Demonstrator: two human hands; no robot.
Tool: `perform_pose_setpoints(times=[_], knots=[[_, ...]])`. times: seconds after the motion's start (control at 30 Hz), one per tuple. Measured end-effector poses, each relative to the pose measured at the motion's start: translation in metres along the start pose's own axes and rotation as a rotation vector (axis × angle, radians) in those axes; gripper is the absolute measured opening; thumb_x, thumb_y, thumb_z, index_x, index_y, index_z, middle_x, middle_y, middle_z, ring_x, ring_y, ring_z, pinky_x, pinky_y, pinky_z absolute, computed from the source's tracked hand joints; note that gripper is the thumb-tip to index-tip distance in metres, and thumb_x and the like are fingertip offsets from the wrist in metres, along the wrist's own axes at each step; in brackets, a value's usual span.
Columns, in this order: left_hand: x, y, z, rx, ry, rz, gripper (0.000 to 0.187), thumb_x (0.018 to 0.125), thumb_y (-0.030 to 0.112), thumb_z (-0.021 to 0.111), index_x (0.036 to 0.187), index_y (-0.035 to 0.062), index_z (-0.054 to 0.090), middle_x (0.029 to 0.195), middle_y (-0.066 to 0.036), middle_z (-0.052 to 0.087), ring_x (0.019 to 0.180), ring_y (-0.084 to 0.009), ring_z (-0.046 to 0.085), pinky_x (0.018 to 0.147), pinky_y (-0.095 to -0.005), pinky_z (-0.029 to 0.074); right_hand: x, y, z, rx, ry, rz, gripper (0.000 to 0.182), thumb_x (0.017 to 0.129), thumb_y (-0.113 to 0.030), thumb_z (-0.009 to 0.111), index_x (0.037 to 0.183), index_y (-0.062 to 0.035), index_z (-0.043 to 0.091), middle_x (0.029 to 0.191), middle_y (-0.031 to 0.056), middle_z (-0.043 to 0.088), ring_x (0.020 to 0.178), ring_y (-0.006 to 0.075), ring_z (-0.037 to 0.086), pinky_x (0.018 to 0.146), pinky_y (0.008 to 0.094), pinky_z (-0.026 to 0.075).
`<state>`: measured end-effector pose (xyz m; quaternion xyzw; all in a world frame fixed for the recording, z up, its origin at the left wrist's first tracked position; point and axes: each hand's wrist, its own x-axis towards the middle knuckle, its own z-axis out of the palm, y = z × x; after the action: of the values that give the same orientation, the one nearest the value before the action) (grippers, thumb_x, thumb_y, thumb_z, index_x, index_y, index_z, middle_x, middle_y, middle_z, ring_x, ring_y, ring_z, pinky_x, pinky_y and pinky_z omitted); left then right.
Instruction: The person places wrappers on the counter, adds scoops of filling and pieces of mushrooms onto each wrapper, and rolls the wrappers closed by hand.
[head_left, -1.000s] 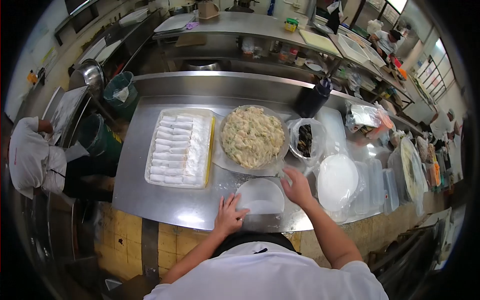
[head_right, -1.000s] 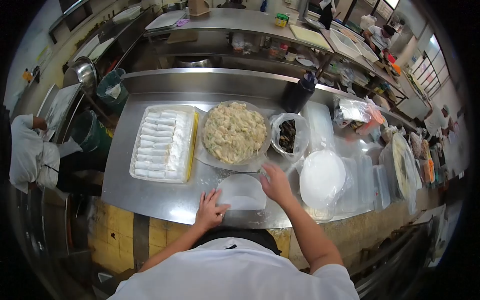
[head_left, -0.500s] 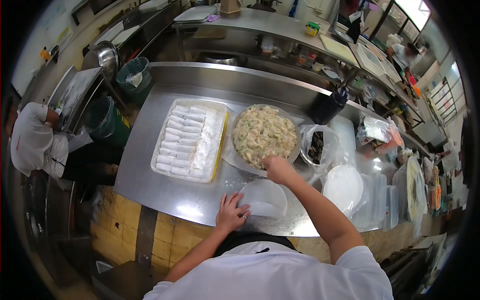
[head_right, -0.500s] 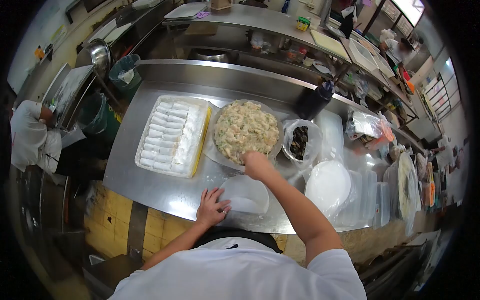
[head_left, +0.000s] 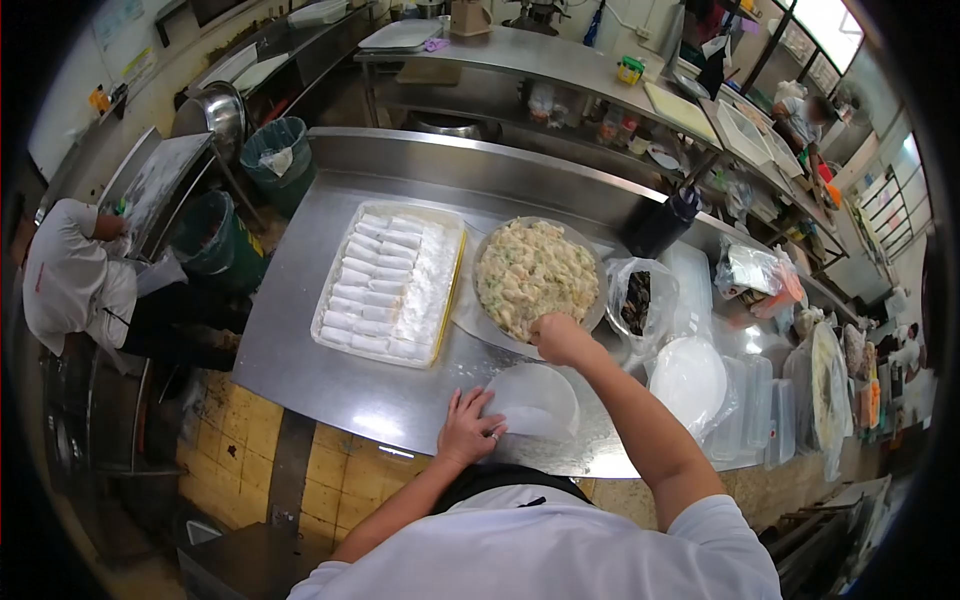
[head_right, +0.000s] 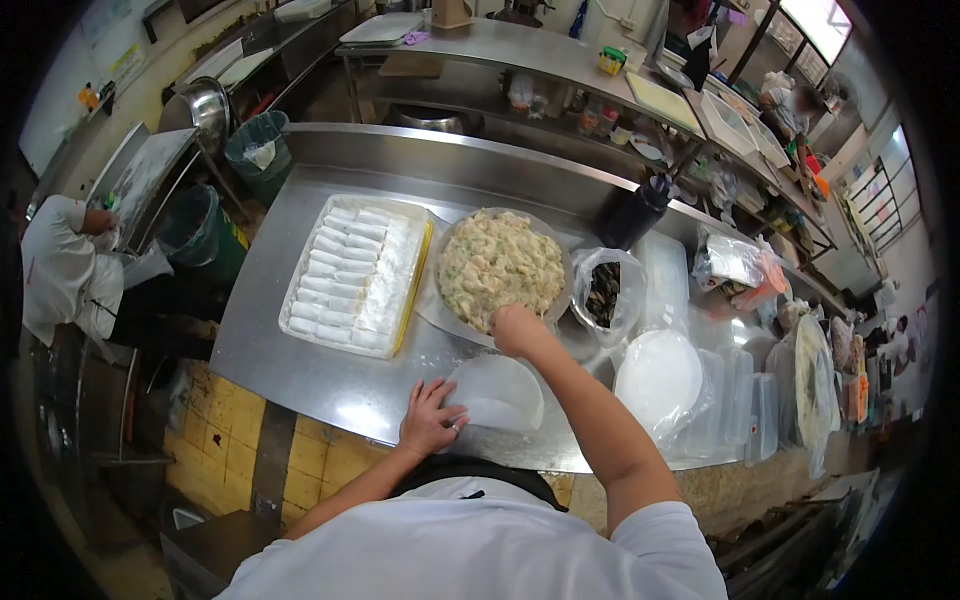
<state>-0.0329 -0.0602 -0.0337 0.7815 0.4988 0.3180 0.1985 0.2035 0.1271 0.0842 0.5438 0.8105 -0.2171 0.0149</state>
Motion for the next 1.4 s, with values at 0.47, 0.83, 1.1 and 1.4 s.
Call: perform_pose_setpoints(times=[0.47, 0.83, 1.1, 1.4], knots=[[0.0, -0.003, 0.002, -0.036, 0.004, -0.012, 0.025, 0.083, 0.033, 0.089, 0.102, 0.0181, 0.085, 0.146, -0.01, 0.068, 0.146, -0.0347, 0.055, 0.127, -0.0652, 0.032, -0.073, 0.006, 0.011, 0.874, -0.159, 0.152, 0.023, 0.103, -0.022, 0.075, 0.104, 0.0003, 0.081, 0.091, 0.0039, 0.077, 0.084, 0.0114, 0.069, 0.079, 0.033, 0.057], [0.0, -0.005, 0.004, -0.039, -0.003, -0.022, 0.029, 0.08, 0.031, 0.089, 0.105, 0.0164, 0.084, 0.146, -0.01, 0.068, 0.148, -0.0341, 0.053, 0.128, -0.0645, 0.03, -0.141, -0.044, 0.128, 0.109, 0.313, -0.162, 0.016, 0.083, -0.015, 0.082, 0.097, -0.0084, 0.079, 0.095, 0.0097, 0.07, 0.097, 0.0363, 0.068, 0.09, 0.048, 0.058], [0.0, -0.004, 0.002, -0.047, -0.015, -0.022, 0.031, 0.081, 0.033, 0.089, 0.106, 0.0155, 0.085, 0.147, -0.011, 0.068, 0.149, -0.0351, 0.052, 0.128, -0.0643, 0.03, -0.152, -0.024, 0.141, 0.104, 0.284, -0.133, 0.015, 0.084, -0.011, 0.08, 0.099, -0.0078, 0.08, 0.094, 0.0116, 0.07, 0.096, 0.035, 0.069, 0.085, 0.0465, 0.059], [0.001, -0.003, 0.002, -0.046, -0.008, -0.012, 0.029, 0.083, 0.033, 0.088, 0.105, 0.016, 0.084, 0.147, -0.011, 0.067, 0.149, -0.0361, 0.053, 0.128, -0.0655, 0.03, -0.161, -0.026, 0.122, 0.269, 0.324, 0.087, 0.032, 0.083, -0.012, 0.079, 0.114, -0.0058, 0.078, 0.109, 0.0178, 0.067, 0.104, 0.041, 0.068, 0.091, 0.0486, 0.059]])
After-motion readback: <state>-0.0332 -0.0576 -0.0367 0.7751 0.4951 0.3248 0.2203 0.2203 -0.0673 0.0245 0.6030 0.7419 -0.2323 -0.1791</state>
